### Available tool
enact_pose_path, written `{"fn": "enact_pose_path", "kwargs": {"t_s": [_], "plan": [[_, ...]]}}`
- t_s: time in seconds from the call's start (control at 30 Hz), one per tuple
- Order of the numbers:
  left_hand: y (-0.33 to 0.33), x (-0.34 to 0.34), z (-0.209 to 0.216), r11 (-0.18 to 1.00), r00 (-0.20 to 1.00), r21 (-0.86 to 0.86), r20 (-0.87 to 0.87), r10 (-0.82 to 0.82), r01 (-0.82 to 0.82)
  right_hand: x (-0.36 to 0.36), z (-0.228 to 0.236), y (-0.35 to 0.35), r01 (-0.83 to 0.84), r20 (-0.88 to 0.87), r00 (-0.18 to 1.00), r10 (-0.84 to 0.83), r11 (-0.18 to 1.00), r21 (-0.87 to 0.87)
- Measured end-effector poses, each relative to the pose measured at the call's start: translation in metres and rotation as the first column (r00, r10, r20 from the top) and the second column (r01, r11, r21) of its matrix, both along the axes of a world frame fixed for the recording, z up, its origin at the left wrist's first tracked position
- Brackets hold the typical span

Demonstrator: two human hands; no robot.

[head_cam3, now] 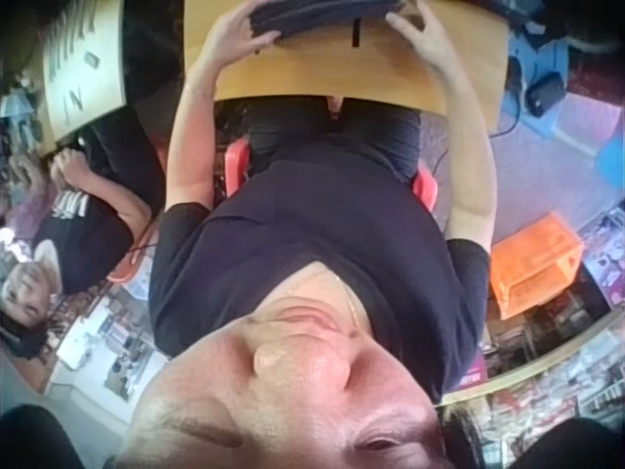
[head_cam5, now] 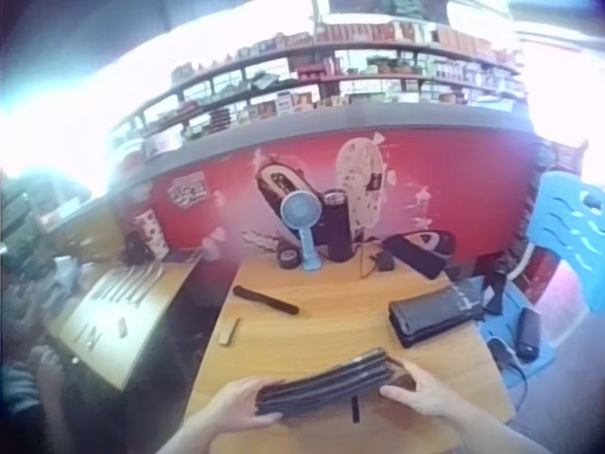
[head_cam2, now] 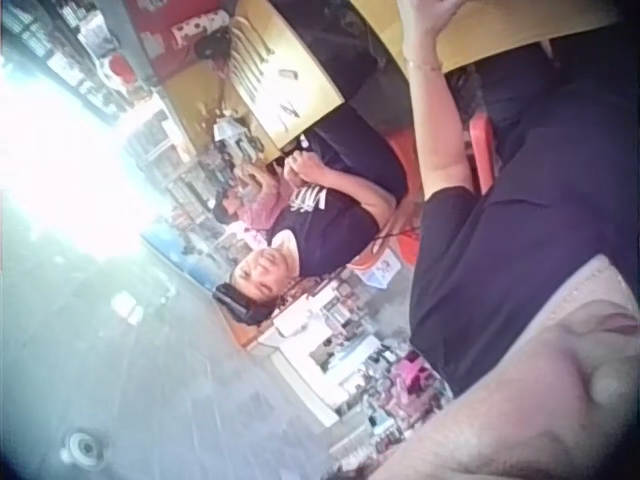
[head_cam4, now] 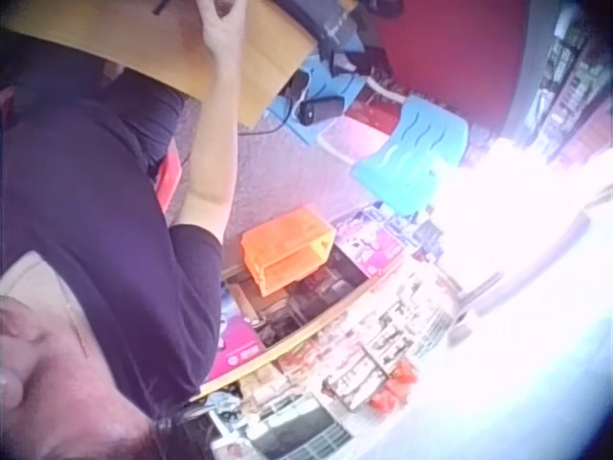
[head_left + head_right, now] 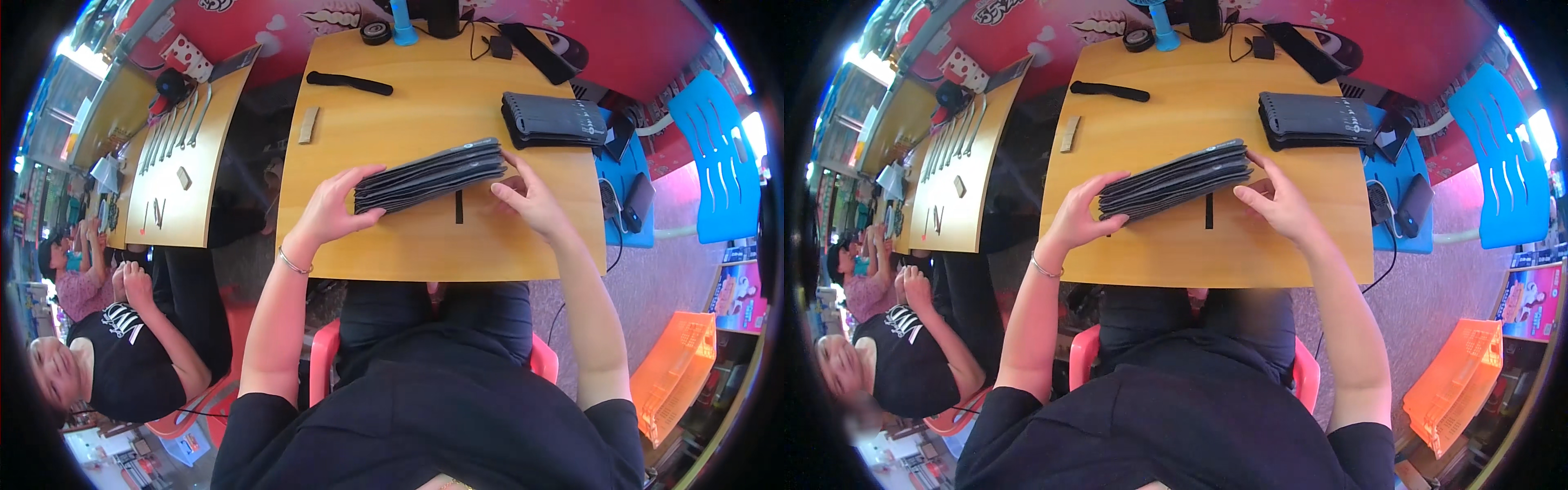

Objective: The person turns storage wraps inside out by hand and stacks them on the table.

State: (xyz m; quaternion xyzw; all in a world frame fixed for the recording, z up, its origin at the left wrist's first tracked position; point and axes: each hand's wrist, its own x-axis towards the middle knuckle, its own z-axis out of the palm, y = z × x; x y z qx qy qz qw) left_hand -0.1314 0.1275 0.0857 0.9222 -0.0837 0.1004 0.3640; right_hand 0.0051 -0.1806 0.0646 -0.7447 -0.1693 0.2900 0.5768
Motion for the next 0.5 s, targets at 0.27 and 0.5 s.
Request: {"fn": "enact_pose_path", "kwargs": {"t_s": [0.27, 0.5], "plan": [[0.005, 0.002, -0.004, 1.0, 0.999, -0.029, -0.055, 0.001, -0.002, -0.002, -0.011, 0.005, 0.08, 0.058, 0.995, -0.084, 0.995, 0.067], [0.007, -0.001, -0.007, 0.999, 0.999, -0.039, -0.05, -0.006, 0.004, -0.007, -0.023, 0.008, 0.133, 0.127, 0.981, -0.147, 0.985, 0.108]]}}
